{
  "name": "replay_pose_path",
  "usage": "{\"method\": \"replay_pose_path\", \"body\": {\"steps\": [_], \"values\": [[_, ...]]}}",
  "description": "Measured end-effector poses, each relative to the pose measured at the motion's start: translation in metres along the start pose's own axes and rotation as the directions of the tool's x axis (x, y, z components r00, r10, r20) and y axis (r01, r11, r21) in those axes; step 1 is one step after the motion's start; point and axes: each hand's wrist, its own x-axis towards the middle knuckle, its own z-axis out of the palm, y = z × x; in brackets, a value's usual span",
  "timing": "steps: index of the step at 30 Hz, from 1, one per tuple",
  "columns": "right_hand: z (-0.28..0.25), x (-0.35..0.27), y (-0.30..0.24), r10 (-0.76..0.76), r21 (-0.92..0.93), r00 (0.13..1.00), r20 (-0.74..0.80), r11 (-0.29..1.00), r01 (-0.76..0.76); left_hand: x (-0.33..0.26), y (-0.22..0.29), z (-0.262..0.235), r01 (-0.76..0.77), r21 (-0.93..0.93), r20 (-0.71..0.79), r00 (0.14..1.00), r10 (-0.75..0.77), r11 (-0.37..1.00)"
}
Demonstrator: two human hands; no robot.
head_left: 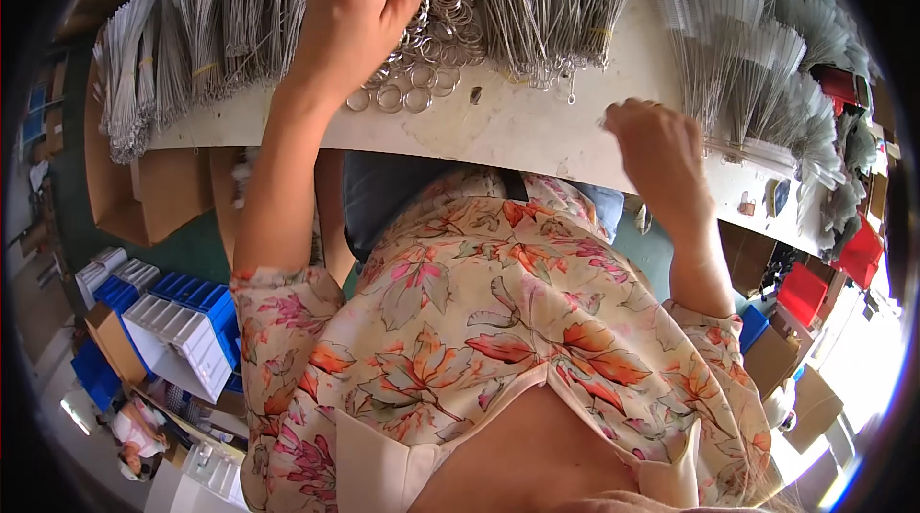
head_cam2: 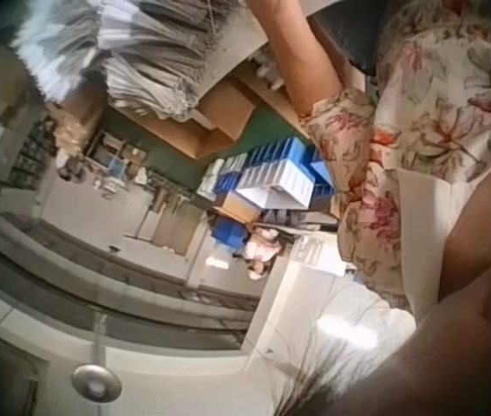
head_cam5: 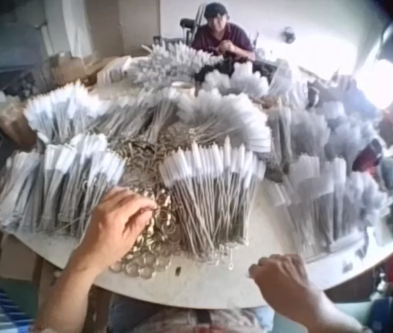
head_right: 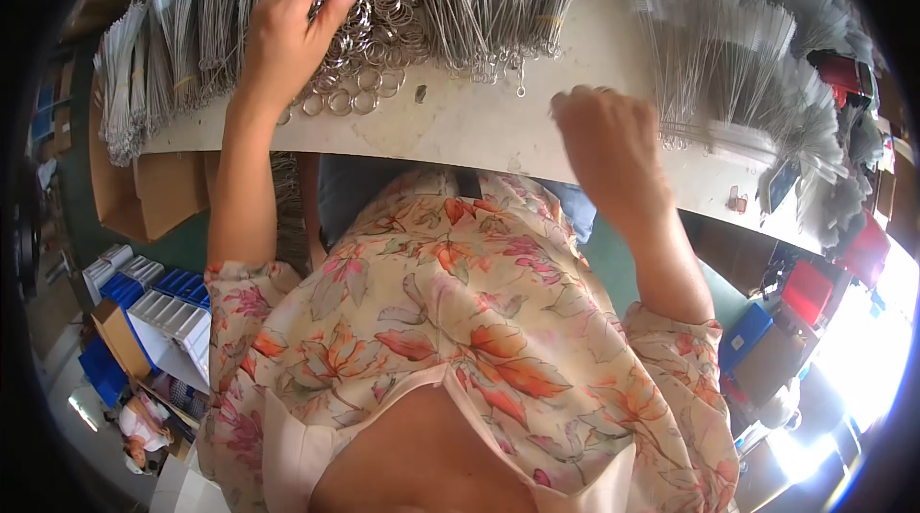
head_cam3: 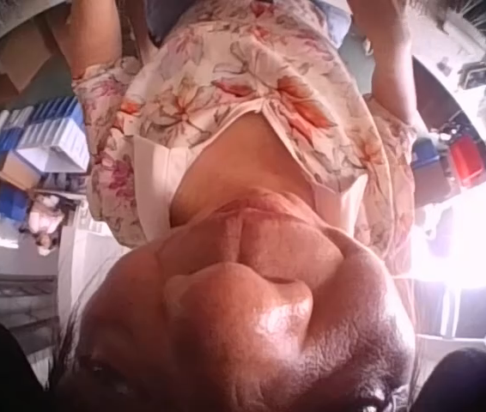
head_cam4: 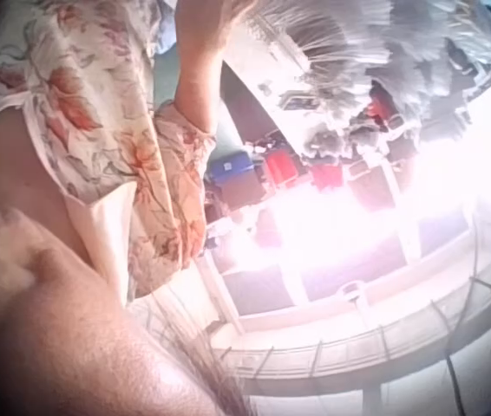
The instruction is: Assembling small white wire brushes onto metal rings at a production workstation.
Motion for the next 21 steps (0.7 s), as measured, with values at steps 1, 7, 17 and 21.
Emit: {"method": "replay_pose_path", "body": {"steps": [1, 7, 17, 21], "values": [[0.015, 0.0, 0.002, -0.057, -0.071, 0.989, 0.136, 0.995, 0.067, -0.008, 0.001, -0.003, 0.027, -0.012, 0.087, 0.996, -0.026, 1.0], [0.025, 0.013, -0.019, -0.047, 0.395, 0.999, -0.023, 0.917, 0.053, -0.037, 0.012, 0.0, -0.066, 0.166, 0.181, 0.983, 0.036, 0.984], [-0.023, 0.065, -0.039, 0.119, 0.874, 0.984, -0.134, 0.482, 0.06, -0.011, 0.013, 0.002, 0.005, -0.145, -0.042, 0.999, -0.011, 0.989], [-0.019, 0.079, -0.048, 0.172, 0.932, 0.977, -0.128, 0.357, 0.06, -0.004, 0.02, 0.003, 0.033, -0.065, -0.208, 0.977, -0.046, 0.997]]}}
